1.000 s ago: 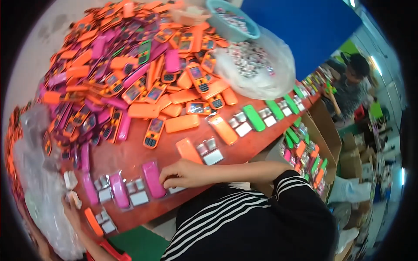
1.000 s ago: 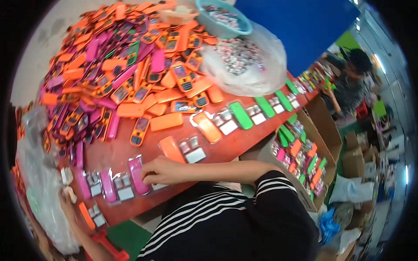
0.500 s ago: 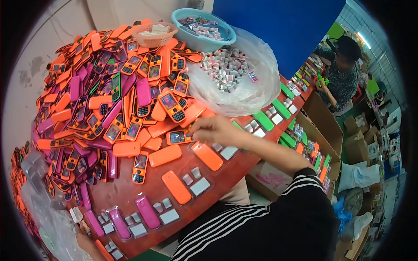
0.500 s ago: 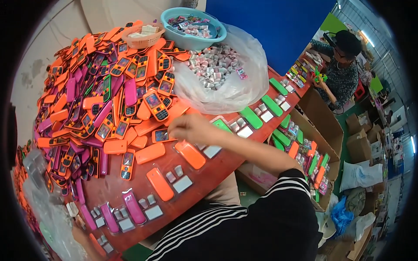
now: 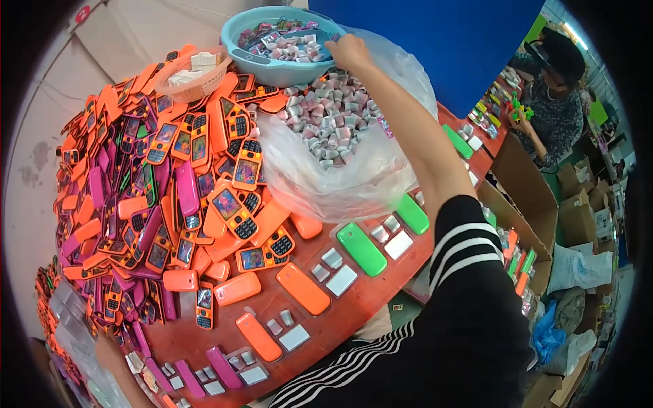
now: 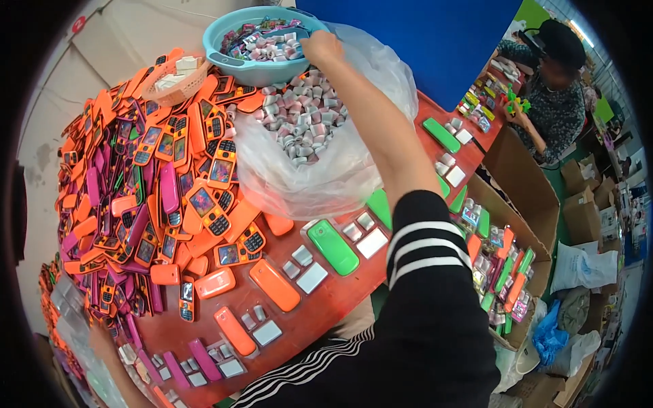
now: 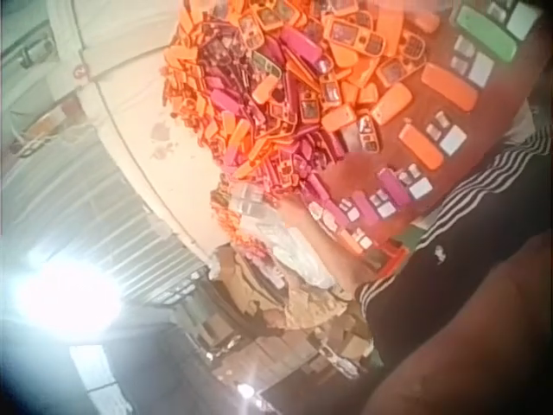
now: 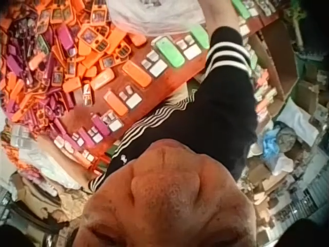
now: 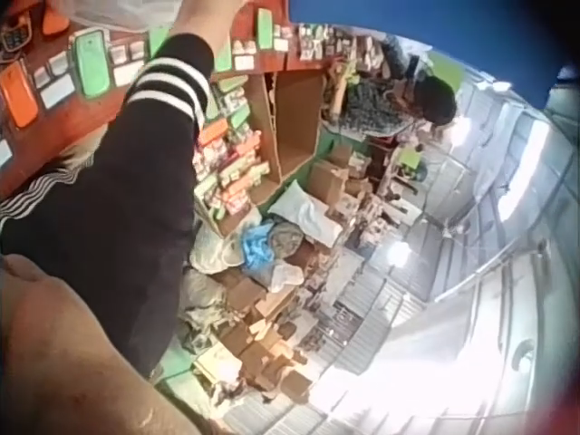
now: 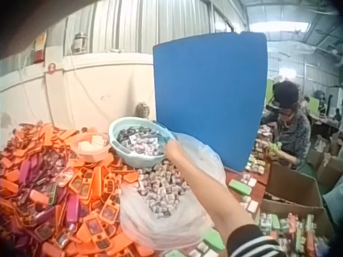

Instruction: Assembling colorful toy mobile phones by inserting candy packets, stickers, and internal plastic components into phone cases.

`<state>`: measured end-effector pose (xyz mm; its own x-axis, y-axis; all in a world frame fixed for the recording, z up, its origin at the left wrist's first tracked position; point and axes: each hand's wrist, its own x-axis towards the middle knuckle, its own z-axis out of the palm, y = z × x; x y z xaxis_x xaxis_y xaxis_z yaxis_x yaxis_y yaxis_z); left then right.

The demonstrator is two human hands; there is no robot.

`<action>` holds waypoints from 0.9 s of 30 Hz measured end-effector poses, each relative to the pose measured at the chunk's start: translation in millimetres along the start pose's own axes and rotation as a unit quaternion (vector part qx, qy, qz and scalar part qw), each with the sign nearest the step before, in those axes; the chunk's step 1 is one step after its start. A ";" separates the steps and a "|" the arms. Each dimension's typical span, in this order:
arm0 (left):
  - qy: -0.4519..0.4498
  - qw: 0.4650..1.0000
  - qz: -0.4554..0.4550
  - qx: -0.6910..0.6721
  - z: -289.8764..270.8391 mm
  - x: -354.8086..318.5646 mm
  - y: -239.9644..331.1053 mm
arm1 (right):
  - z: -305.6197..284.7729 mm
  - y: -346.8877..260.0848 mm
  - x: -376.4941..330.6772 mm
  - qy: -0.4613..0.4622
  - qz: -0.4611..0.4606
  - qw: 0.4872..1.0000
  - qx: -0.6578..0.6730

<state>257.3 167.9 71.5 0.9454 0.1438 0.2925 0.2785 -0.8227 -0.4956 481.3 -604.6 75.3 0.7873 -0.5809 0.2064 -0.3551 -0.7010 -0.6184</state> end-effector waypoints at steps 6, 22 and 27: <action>0.015 0.902 0.241 -0.359 -201.6 77.5 225.8 | 6.1 3.8 33.3 0.069 0.039 0.997 0.013; -0.062 0.893 0.397 -0.202 -310.1 249.2 613.3 | -73.7 109.9 -119.6 -0.109 0.051 0.948 0.295; -0.082 0.857 0.463 -0.211 -311.0 253.4 637.3 | -38.3 127.4 -134.1 0.021 -0.113 0.984 0.134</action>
<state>621.7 -491.1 84.1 0.7491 -0.6308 -0.2023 -0.6567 -0.7471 -0.1024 311.2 -631.8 -2.1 0.8071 -0.4441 0.3891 -0.0238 -0.6830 -0.7300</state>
